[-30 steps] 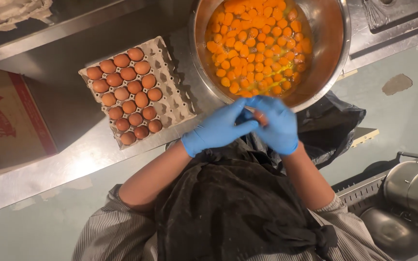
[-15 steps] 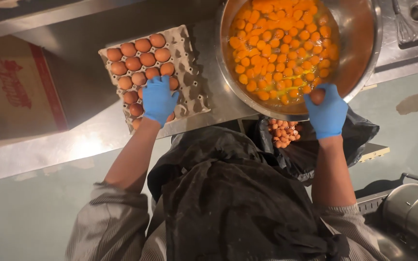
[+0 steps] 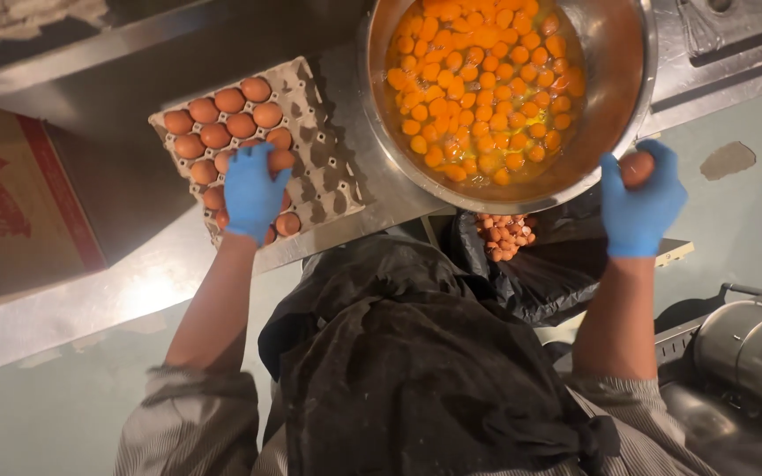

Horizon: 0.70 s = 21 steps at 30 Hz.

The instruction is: Crack a large quantity of eggs into a metal bowl.

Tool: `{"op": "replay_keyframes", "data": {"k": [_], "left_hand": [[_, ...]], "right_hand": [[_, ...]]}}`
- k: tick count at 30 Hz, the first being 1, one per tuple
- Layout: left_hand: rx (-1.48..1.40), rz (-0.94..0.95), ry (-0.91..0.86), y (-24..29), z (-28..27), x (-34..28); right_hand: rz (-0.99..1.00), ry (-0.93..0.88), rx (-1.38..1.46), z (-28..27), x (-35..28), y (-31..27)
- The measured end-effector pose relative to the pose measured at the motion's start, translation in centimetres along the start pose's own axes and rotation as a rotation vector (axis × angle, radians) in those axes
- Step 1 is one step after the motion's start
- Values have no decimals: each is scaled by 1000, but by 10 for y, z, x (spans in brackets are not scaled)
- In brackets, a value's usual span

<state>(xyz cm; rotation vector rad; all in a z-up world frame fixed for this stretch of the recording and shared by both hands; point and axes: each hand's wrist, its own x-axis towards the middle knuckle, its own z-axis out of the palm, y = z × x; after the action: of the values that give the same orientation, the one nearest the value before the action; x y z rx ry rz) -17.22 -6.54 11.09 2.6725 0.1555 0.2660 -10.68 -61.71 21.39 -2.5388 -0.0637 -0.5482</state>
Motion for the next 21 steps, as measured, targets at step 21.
{"op": "replay_keyframes", "data": {"k": [21], "left_hand": [[-689,121,-394,222,-32,25]], "right_hand": [[-254,-247,136,52,-28,-146]]}}
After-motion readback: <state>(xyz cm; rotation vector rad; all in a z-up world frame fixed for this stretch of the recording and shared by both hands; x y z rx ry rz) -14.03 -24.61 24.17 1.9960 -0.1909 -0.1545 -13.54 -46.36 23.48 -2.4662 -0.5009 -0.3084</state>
